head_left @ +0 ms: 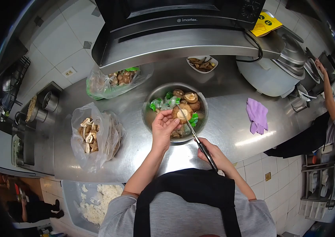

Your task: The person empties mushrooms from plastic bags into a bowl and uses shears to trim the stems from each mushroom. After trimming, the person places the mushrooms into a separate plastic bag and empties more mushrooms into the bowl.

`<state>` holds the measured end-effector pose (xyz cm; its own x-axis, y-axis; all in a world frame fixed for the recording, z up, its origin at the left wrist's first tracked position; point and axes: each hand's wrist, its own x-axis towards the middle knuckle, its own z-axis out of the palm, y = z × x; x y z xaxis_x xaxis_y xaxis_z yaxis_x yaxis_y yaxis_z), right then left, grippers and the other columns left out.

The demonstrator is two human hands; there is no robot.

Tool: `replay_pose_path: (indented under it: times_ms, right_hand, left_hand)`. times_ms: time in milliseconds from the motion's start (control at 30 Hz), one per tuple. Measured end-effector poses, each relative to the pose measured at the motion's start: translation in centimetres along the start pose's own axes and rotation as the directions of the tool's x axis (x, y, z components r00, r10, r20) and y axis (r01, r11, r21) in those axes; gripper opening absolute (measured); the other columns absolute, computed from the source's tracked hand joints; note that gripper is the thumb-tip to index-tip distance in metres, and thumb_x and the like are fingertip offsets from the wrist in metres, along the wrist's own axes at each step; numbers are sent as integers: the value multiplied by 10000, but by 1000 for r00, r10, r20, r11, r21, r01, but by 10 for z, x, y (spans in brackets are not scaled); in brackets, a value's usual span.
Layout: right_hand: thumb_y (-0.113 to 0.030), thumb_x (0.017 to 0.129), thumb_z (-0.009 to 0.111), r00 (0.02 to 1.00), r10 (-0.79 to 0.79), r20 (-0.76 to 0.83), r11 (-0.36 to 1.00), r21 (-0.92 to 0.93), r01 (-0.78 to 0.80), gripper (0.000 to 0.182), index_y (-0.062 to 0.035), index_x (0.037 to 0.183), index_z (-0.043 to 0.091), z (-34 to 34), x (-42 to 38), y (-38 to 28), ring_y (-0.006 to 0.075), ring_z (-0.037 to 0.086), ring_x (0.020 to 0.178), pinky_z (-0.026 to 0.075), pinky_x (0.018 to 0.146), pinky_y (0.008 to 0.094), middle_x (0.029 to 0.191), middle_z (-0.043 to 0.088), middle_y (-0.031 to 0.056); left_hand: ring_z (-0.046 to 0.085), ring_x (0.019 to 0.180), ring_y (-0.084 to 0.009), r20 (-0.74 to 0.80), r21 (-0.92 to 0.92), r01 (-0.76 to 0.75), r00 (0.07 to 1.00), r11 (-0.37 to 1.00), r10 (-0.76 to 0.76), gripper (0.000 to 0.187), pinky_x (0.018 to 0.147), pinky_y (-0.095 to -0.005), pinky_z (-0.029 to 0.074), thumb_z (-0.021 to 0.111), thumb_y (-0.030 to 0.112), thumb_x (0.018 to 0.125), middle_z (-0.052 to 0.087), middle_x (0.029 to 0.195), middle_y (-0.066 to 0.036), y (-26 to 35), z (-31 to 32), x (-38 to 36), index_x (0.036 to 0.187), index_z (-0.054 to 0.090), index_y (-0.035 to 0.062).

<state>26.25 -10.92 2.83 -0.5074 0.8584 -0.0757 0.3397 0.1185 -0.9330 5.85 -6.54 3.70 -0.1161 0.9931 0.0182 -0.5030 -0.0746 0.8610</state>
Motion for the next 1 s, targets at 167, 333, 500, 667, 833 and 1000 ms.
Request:
replay_pose_path:
  times_ms: [167,333,500,667,833,1000]
  right_hand:
    - [-295,803,646,998,56,-12,998,19,-56,485,-17,1149,450,7,-2,0,176,502,569,415,560,291,634,502,68]
    - [-261,769,694,988,150,-43,980,136,-143,429,-4,1059,508,15,-3,-5,122,481,544,397,528,262,603,504,39]
    - [-187,748,718,955,293,34,915,279,-291,390,-11,1040,529,21,-6,-4,60,438,460,340,422,223,565,501,-6]
    - [-91,750,694,971,235,34,925,298,-235,385,-16,1089,527,16,-14,-1,56,433,433,317,388,211,566,491,-14]
    - [-79,755,656,974,227,4,871,446,-205,422,-19,1146,510,10,-15,8,71,464,437,331,386,199,588,494,-9]
    - [-159,781,634,975,223,-4,887,416,-201,421,11,1141,498,3,-11,18,69,450,418,334,375,202,576,497,4]
  left_hand:
    - [588,873,-110,-6,20,35,999,999,-35,231,705,-242,519,574,26,829,587,1004,-61,-7,-10,-4,1041,488,57]
    - [526,1047,-215,6,-209,162,986,964,-165,358,881,-381,434,452,342,897,543,1116,-112,-12,-24,7,1131,468,72]
    - [472,1126,-338,163,-622,449,876,641,-455,621,969,-497,346,365,546,869,503,1172,-165,-5,-18,18,1246,414,55]
    - [386,1200,-381,178,-827,405,846,390,-502,601,992,-513,325,416,465,863,447,1244,-213,-18,-39,16,1253,398,8]
    - [433,1153,-353,148,-744,74,987,664,55,556,946,-499,387,464,407,847,439,1244,-209,85,-90,7,1226,418,3]
    - [467,1109,-232,-397,589,-549,442,593,804,365,941,-319,363,498,225,870,454,1232,-140,175,-151,-17,1170,498,16]
